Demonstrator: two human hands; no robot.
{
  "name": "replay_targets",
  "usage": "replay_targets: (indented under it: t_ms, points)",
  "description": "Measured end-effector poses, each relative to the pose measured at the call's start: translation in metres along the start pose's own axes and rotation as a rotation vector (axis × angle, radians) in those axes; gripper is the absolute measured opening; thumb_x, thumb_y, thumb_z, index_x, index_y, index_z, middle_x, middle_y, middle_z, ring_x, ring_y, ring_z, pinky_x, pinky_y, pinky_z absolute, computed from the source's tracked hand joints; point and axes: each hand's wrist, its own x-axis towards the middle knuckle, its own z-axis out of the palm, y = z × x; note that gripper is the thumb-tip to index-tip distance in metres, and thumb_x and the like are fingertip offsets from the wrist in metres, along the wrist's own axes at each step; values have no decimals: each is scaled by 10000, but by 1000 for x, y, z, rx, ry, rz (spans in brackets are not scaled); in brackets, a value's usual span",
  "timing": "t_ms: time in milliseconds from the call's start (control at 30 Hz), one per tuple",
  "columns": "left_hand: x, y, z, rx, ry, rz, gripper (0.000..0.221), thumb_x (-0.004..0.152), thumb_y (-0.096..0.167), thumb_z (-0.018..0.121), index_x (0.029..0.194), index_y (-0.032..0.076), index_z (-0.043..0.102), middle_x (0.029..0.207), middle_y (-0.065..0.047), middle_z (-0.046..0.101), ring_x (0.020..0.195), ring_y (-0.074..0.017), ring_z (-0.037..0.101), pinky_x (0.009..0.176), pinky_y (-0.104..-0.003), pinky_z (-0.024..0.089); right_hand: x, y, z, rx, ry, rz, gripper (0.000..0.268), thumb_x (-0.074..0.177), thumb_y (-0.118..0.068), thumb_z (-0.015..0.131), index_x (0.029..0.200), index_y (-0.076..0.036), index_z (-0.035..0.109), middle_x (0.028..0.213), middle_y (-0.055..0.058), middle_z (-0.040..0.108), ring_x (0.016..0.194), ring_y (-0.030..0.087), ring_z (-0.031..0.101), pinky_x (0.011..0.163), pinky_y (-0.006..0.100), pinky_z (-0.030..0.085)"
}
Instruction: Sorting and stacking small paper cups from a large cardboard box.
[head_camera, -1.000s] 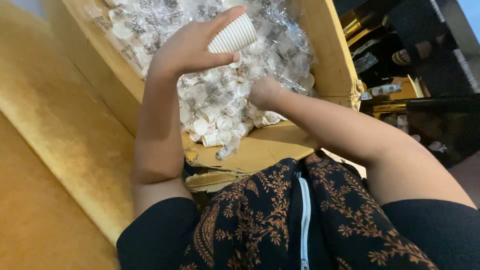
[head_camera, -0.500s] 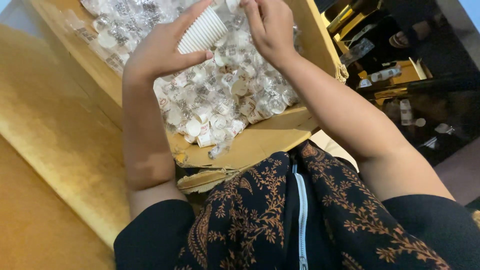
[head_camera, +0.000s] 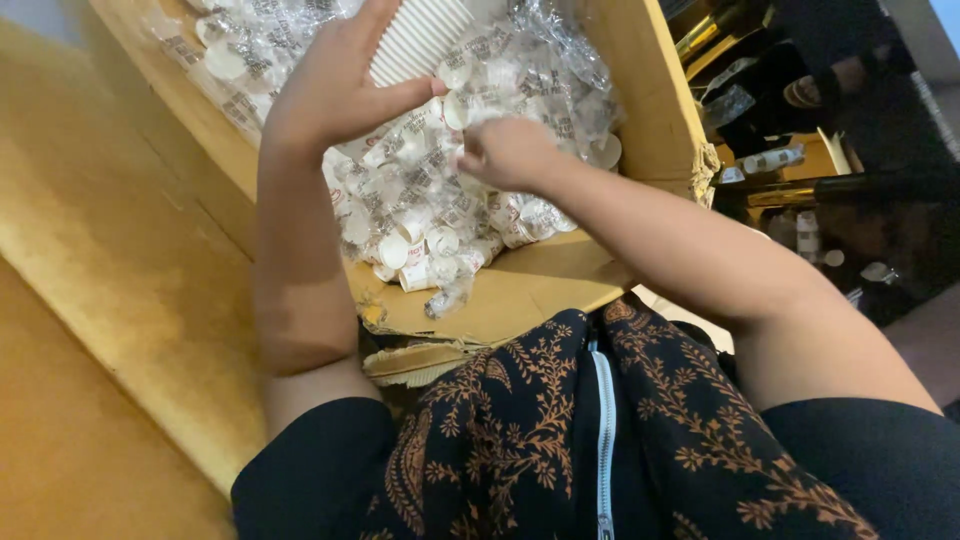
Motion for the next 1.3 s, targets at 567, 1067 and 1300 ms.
replay_targets:
  t_ms: [567, 1067, 1300]
  points:
    - [3, -17, 6, 25, 4, 281, 995, 862, 458, 799, 1663, 252, 245, 1400, -256, 655, 1129, -444, 687, 976, -472, 534, 31, 37, -28, 257, 577, -149, 311, 1052, -359, 576, 1004, -79, 702, 854, 115, 726, 791, 308, 686, 721, 468, 532]
    - [2, -25, 9, -21, 47, 257, 903, 919, 461, 810, 1648, 199, 347, 1403, -216, 674, 1177, -392, 702, 1014, -464, 539, 31, 42, 2, 541, 609, -293, 291, 1128, -345, 403, 1191, -146, 605, 1083, 58, 680, 816, 188, 638, 713, 359, 530]
    - [11, -43, 29, 45, 91, 452, 871, 984, 423, 817, 1644, 156, 315, 1493, -249, 629, 1218, -438, 674, 1039, -474, 532, 70, 58, 55, -466, 8, -247, 271, 1097, -223, 442, 1262, -96, 615, 848, 119, 725, 734, 341, 716, 622, 506, 550]
